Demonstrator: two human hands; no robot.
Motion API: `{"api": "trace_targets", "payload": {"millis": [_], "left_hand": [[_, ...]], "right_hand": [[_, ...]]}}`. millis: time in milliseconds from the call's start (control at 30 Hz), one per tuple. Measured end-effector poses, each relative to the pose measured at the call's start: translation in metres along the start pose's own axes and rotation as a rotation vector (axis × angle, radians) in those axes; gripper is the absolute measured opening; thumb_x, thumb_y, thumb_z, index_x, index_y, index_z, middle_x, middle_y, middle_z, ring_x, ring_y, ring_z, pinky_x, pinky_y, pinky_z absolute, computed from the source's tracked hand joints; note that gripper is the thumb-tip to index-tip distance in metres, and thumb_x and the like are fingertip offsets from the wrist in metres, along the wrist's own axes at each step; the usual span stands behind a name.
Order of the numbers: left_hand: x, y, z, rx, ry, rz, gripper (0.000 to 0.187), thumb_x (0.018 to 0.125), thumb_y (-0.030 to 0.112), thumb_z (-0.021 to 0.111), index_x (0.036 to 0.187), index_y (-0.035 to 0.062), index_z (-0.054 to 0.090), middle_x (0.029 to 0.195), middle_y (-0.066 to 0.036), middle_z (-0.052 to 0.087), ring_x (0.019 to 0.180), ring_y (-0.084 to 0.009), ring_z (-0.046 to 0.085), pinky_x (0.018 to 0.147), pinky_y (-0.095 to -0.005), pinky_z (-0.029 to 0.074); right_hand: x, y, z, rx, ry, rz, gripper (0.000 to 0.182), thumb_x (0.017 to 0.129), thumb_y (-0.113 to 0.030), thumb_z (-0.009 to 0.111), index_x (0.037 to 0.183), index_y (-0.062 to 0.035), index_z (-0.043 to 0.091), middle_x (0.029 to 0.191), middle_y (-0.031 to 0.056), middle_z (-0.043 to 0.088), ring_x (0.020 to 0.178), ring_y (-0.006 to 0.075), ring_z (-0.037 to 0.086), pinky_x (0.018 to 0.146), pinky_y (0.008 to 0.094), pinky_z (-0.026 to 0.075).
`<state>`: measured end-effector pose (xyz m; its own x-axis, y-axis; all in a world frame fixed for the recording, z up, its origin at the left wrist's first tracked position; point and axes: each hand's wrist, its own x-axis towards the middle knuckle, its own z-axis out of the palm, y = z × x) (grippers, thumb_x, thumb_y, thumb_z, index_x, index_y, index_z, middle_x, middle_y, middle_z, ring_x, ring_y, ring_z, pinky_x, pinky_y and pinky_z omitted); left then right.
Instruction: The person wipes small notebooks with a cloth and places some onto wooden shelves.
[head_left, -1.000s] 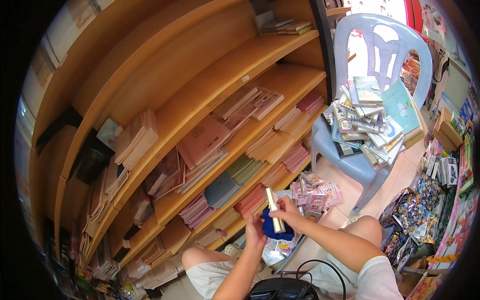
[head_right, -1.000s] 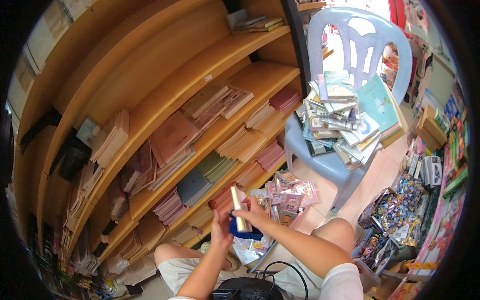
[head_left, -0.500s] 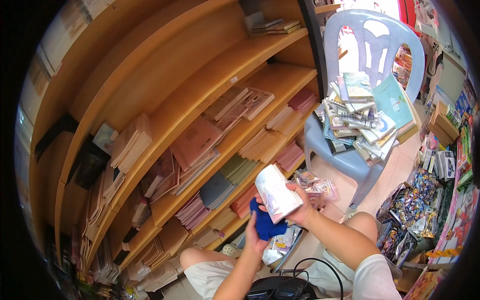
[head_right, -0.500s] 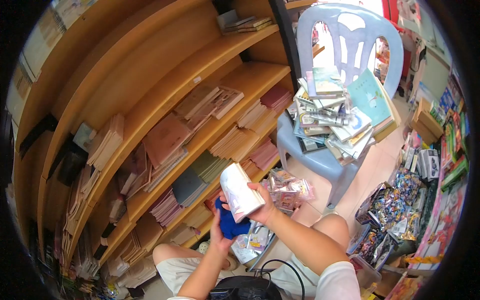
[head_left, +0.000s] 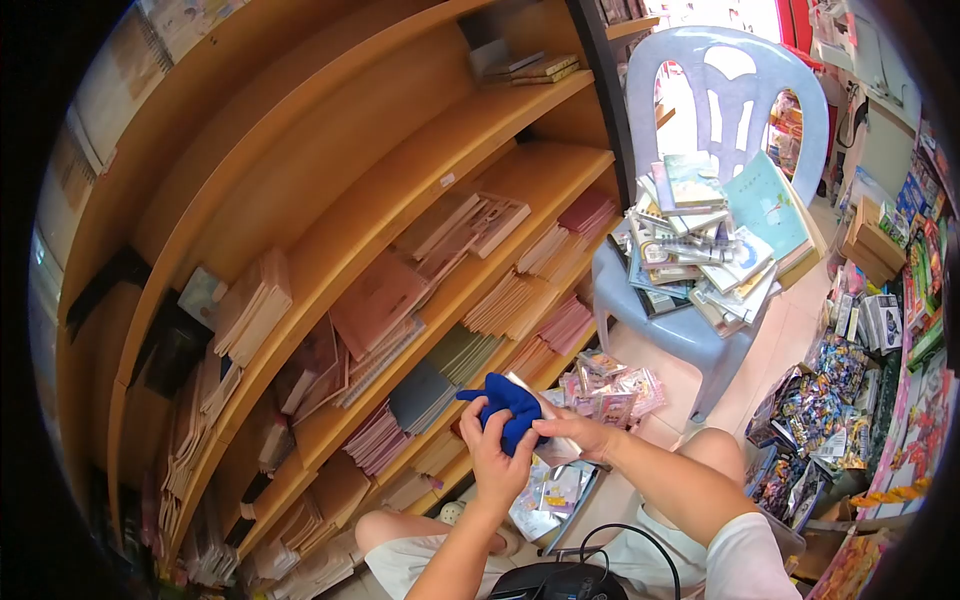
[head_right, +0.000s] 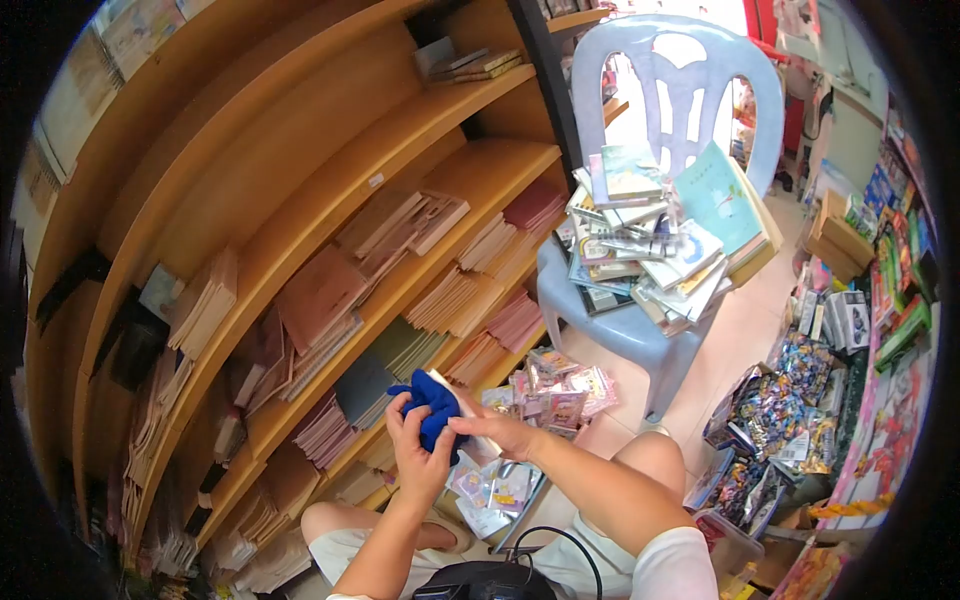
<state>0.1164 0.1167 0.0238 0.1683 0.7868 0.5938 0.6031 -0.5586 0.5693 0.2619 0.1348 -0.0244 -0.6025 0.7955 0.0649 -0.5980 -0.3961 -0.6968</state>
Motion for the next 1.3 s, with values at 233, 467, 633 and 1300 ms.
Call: {"api": "trace_targets", "payload": {"millis": [233, 467, 633, 1300], "left_hand": [[0.023, -0.001, 0.007, 0.082, -0.035, 0.002, 0.019, 0.076, 0.013, 0.065, 0.086, 0.0006, 0.054, 0.106, -0.019, 0.051, 0.094, -0.0385, 0.052, 0.079, -0.0434, 0.044], [0.033, -0.015, 0.013, 0.254, -0.039, -0.088, 0.017, 0.079, 0.014, 0.06, 0.087, 0.0008, 0.053, 0.094, -0.017, 0.051, 0.084, -0.0382, 0.054, 0.067, -0.0439, 0.045], [0.036, -0.042, 0.013, 0.316, 0.012, -0.181, 0.018, 0.081, 0.016, 0.06, 0.086, 0.0009, 0.051, 0.094, -0.017, 0.051, 0.083, -0.0397, 0.054, 0.067, -0.0449, 0.045], [0.05, -0.002, -0.01, 0.301, -0.056, 0.12, 0.027, 0.075, 0.016, 0.068, 0.099, 0.0077, 0.059, 0.1, -0.012, 0.055, 0.093, -0.0327, 0.052, 0.073, -0.0395, 0.046]], "right_hand": [[-0.008, 0.001, -0.001, 0.043, 0.068, 0.226, 0.05, 0.086, -0.033, 0.063, 0.127, -0.0134, 0.042, 0.105, 0.0038, 0.058, 0.086, 0.0146, 0.06, 0.074, 0.0296, 0.051], [0.004, 0.025, -0.014, 0.139, 0.128, 0.233, 0.039, 0.084, -0.029, 0.064, 0.115, -0.0087, 0.05, 0.093, 0.0045, 0.061, 0.077, 0.0149, 0.062, 0.069, 0.0307, 0.053], [0.004, 0.029, -0.018, 0.03, 0.165, 0.207, 0.042, 0.083, -0.028, 0.065, 0.117, -0.0072, 0.049, 0.095, 0.006, 0.061, 0.08, 0.0148, 0.062, 0.07, 0.0307, 0.053], [0.002, -0.007, -0.02, 0.506, 0.02, -0.007, 0.054, 0.091, -0.033, 0.051, 0.133, -0.0021, 0.038, 0.122, 0.0182, 0.053, 0.111, 0.0334, 0.054, 0.099, 0.048, 0.039]]}}
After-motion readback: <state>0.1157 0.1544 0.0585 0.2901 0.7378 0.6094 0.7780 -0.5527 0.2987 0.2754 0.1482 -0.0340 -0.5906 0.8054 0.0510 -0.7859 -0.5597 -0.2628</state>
